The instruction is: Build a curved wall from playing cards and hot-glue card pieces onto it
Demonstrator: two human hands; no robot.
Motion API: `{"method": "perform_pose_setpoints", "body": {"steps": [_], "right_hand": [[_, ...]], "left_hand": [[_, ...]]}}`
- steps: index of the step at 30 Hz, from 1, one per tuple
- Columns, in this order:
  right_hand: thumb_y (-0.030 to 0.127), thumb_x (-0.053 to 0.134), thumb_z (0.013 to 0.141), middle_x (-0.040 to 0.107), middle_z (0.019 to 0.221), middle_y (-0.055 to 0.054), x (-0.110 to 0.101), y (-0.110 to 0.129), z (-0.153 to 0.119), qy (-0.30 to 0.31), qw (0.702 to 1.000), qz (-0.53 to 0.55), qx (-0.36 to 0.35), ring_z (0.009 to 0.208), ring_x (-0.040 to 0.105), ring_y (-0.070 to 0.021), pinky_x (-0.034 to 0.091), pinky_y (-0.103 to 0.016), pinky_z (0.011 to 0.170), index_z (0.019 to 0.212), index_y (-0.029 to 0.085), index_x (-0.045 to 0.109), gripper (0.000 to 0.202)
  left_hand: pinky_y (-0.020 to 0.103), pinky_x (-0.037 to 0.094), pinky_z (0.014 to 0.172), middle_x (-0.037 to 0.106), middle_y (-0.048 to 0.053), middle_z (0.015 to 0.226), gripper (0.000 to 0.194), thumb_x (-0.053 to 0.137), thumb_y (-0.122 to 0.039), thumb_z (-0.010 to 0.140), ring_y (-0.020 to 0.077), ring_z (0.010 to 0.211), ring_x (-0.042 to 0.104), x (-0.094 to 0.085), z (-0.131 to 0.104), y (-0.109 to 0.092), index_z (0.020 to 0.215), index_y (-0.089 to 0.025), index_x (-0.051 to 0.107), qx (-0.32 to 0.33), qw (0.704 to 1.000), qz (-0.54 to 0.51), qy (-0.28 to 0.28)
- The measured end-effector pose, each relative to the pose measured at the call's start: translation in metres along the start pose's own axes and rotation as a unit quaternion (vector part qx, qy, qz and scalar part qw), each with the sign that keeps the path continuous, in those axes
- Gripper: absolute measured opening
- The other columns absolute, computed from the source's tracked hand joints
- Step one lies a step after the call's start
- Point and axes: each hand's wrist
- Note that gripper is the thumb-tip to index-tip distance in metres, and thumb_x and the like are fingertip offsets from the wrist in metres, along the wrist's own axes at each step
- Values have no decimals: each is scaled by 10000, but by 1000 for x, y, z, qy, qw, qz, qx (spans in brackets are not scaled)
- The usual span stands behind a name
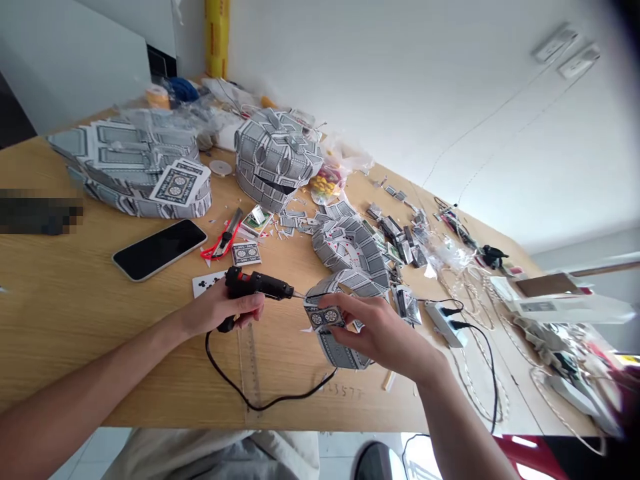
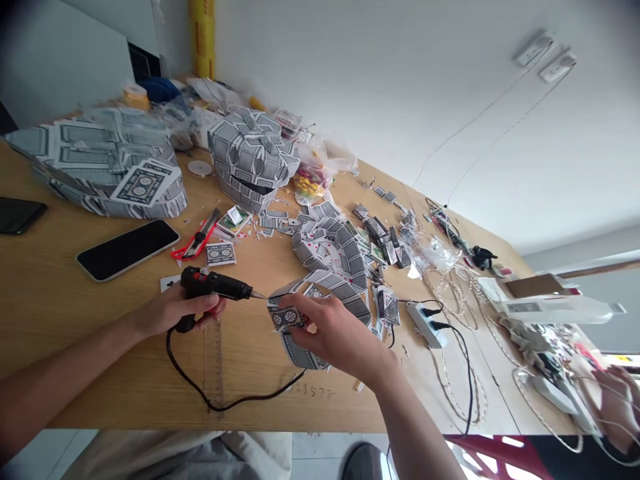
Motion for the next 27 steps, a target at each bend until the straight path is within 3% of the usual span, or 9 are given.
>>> {"method": "perform_pose_setpoints", "body": {"steps": [5,27], "right_hand": [[197,596,954,664,727,16,0,5,2,9,1000,-11,8,624,594,-144,465,-296,638,1290,222,719,358],[186,598,963,725,780,-1,5,7,5,23,999,-22,8,652,670,-157,494,-297,656,1292,228,714,352]], "left_hand": [[221,402,469,653,43,694,584,759,-703,860,94,516,530,7,5,1,744,-141,652,-14,1000,17,-6],[224,375,432,578,-4,606,569,749,-713,841,95,480,493,18,8,-1,711,-180,598,-15,999,43,-12]]}}
Point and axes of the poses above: each hand's wrist, its own z-axis towards the middle knuckle, its own x-axis out of the palm, y = z × x
